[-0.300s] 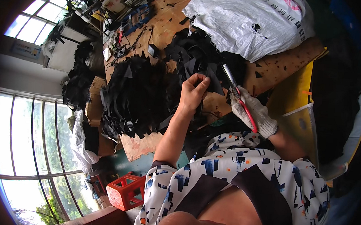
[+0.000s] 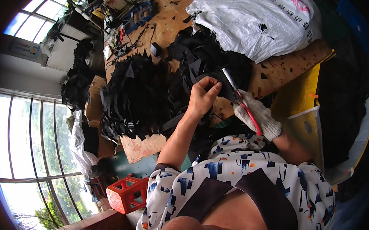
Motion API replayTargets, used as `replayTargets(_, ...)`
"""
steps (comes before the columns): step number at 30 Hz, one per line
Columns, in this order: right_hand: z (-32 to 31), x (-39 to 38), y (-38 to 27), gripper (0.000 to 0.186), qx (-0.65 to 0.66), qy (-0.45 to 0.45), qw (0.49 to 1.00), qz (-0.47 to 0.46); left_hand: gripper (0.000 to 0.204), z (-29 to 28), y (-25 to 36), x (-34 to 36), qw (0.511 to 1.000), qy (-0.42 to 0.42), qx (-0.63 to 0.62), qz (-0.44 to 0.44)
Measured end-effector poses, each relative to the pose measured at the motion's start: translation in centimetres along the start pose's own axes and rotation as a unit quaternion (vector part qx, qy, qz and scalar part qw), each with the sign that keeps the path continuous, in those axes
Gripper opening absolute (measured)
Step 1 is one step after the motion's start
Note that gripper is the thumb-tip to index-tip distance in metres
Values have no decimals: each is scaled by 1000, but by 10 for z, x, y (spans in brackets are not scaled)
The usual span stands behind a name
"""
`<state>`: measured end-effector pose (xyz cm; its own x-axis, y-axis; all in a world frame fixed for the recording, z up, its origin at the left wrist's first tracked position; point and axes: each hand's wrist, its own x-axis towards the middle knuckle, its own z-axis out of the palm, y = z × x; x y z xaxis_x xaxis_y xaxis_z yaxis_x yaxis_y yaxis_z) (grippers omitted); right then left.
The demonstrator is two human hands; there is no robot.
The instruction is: The person holds pieces of black leather by hand and uses scissors to trim the edges of several pieces one by one at a workshop table.
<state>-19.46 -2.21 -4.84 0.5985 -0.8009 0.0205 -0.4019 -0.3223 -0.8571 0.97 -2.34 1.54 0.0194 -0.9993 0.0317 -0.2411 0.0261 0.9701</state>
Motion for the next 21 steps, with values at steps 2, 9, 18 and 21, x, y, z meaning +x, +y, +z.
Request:
replayTargets(2, -1, -1, 4, 37, -32, -2, 999, -19, 17, 3, 2, -1, 1000, -3, 4, 3)
replayTargets(9, -5, -11, -38, 41, 173, -12, 979, 108, 17, 2, -3, -3, 1000, 1, 7, -7)
replayTargets(18, 5, -14, -24, 34, 312, 36, 946, 83, 17, -4, -8, -2, 998, -56, -9, -6)
replayTargets(21, 8, -14, -8, 35, 720, -23, 657, 224, 17, -2, -9, -2, 997, -70, -20, -9)
